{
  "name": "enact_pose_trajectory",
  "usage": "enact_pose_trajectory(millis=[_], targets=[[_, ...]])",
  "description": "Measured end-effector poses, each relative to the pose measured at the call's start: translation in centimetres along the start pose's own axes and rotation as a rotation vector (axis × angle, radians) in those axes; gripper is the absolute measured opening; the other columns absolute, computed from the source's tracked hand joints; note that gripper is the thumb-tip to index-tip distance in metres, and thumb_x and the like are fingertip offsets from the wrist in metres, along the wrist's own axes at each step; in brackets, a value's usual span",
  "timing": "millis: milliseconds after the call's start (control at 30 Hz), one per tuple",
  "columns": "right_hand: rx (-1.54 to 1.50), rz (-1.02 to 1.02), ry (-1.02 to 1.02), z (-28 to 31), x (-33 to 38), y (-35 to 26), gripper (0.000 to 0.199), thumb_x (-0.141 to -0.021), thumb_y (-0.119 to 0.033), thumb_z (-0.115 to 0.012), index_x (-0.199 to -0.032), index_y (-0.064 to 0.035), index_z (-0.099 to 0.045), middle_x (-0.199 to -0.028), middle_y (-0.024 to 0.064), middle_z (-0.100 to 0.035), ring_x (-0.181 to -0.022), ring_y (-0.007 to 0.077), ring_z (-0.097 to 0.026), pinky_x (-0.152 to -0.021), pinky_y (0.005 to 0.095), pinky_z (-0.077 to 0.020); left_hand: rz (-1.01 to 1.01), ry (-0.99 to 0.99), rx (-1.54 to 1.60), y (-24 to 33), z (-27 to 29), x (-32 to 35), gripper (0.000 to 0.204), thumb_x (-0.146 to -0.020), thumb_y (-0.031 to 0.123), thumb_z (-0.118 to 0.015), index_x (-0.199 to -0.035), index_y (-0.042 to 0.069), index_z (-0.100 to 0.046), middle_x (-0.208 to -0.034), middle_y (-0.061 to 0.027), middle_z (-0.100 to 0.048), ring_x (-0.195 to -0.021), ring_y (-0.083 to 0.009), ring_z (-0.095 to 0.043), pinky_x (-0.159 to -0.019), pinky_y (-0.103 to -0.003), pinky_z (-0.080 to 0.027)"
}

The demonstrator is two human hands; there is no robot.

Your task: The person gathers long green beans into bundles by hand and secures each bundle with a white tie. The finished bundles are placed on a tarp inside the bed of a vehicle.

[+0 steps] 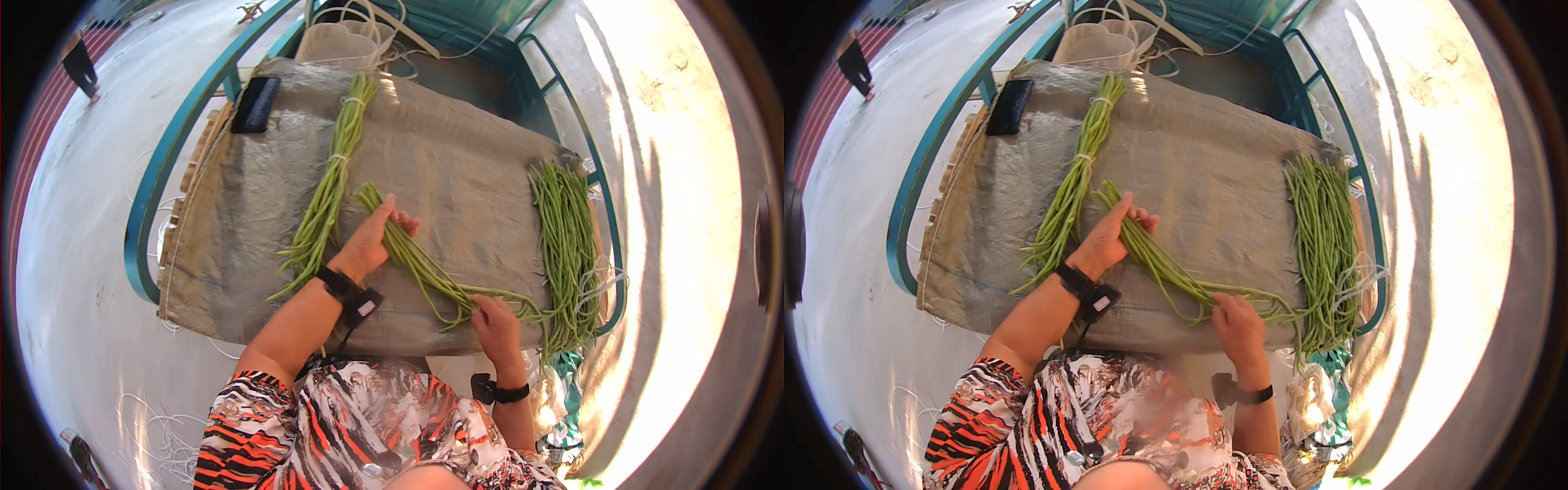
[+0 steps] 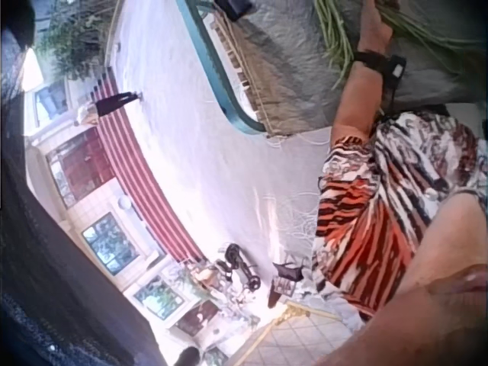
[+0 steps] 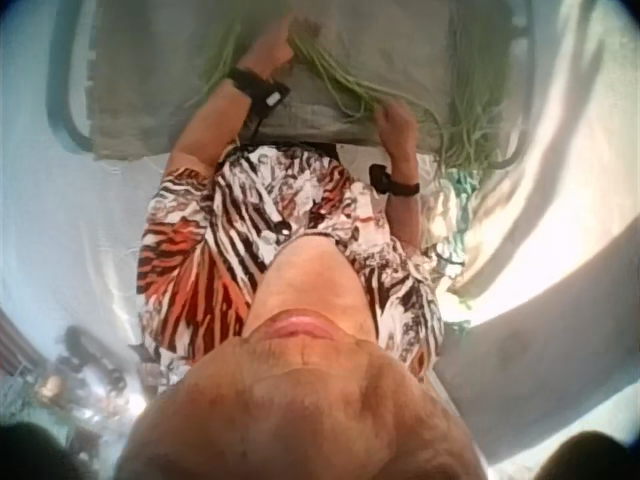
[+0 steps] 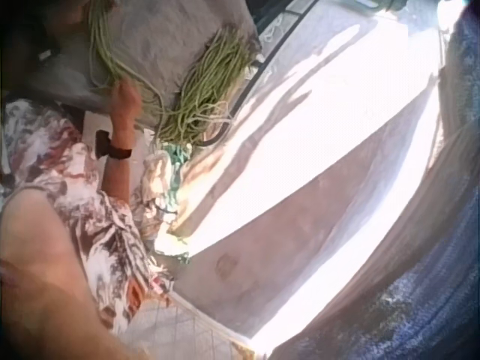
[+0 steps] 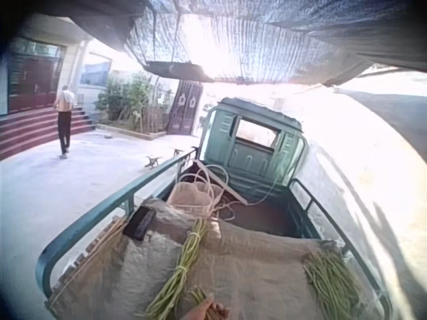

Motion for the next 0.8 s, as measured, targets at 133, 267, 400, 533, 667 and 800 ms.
enact_pose_trajectory(millis=[133,267,400,533,667,800], targets=[[-0.043,-0.017,-0.116,0.0,-0.1,1.0,0.021,-0.08,-0.012,-0.059,-0.1,-0.0115,-0.064,-0.085,0.0089,-0.06,-0.082,0.0287,-0.059,-0.07,0.0376,-0.0472,0.006,-0.088,-0.063,0.5,0.5,0.2,0.029,-0.093,0.035,-0.053,-0.078,0.01,-0.049,-0.065,-0.0007,-0.046,-0.073,-0.0187,-0.054,-0.074,-0.037,-0.05],[-0.136,0.027,-0.205,1.5,-1.4,2.0,0.022,-0.08,-0.016,-0.06,-0.1,-0.0103,-0.063,-0.091,0.0107,-0.06,-0.087,0.0298,-0.058,-0.074,0.0393,-0.0471,-0.01,-0.016,-0.052,0.0,0.1,0.0,0.029,-0.094,0.034,-0.052,-0.078,0.01,-0.049,-0.063,0.0002,-0.044,-0.07,-0.0173,-0.052,-0.074,-0.036,-0.048],[0.087,0.03,0.105,3.5,-6.1,5.4,0.023,-0.08,-0.017,-0.062,-0.101,-0.0088,-0.062,-0.098,0.0121,-0.058,-0.095,0.0306,-0.055,-0.078,0.0395,-0.0457,-0.013,0.126,0.001,0.0,-1.1,0.7,0.029,-0.094,0.033,-0.051,-0.078,0.01,-0.048,-0.065,-0.0003,-0.044,-0.071,-0.0173,-0.051,-0.073,-0.036,-0.048],[0.359,-0.105,0.26,4.5,-11.1,12.5,0.027,-0.077,-0.018,-0.067,-0.102,-0.0094,-0.062,-0.101,0.01,-0.059,-0.099,0.0303,-0.052,-0.082,0.0382,-0.0446,-0.017,0.001,-0.105,0.1,-0.3,0.1,0.029,-0.096,0.033,-0.048,-0.078,0.01,-0.047,-0.067,-0.0004,-0.045,-0.071,-0.0171,-0.05,-0.075,-0.037,-0.047],[0.563,-0.267,0.297,4.0,-14.7,16.6,0.032,-0.074,-0.021,-0.071,-0.102,-0.0094,-0.061,-0.103,0.0094,-0.059,-0.099,0.0289,-0.054,-0.084,0.0402,-0.0446,-0.013,-0.014,-0.13,0.0,-0.3,0.1,0.03,-0.097,0.034,-0.045,-0.079,0.011,-0.047,-0.067,0.0001,-0.044,-0.07,-0.0165,-0.05,-0.075,-0.036,-0.046],[0.819,-0.366,0.17,2.7,-16.5,18.5,0.032,-0.073,-0.025,-0.072,-0.098,-0.0098,-0.059,-0.1,0.0085,-0.059,-0.097,0.0275,-0.055,-0.083,0.0431,-0.0434,-0.007,-0.007,-0.125,0.1,-0.2,0.0,0.029,-0.096,0.035,-0.046,-0.079,0.011,-0.047,-0.066,0.0003,-0.044,-0.07,-0.0163,-0.05,-0.075,-0.036,-0.046]])
Point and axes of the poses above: each hand's wrist, its own x-axis away from the middle knuckle, its own z-axis out of the back of the hand, y = z × x, the point moved 1 cm from there along -x, towards the middle knuckle
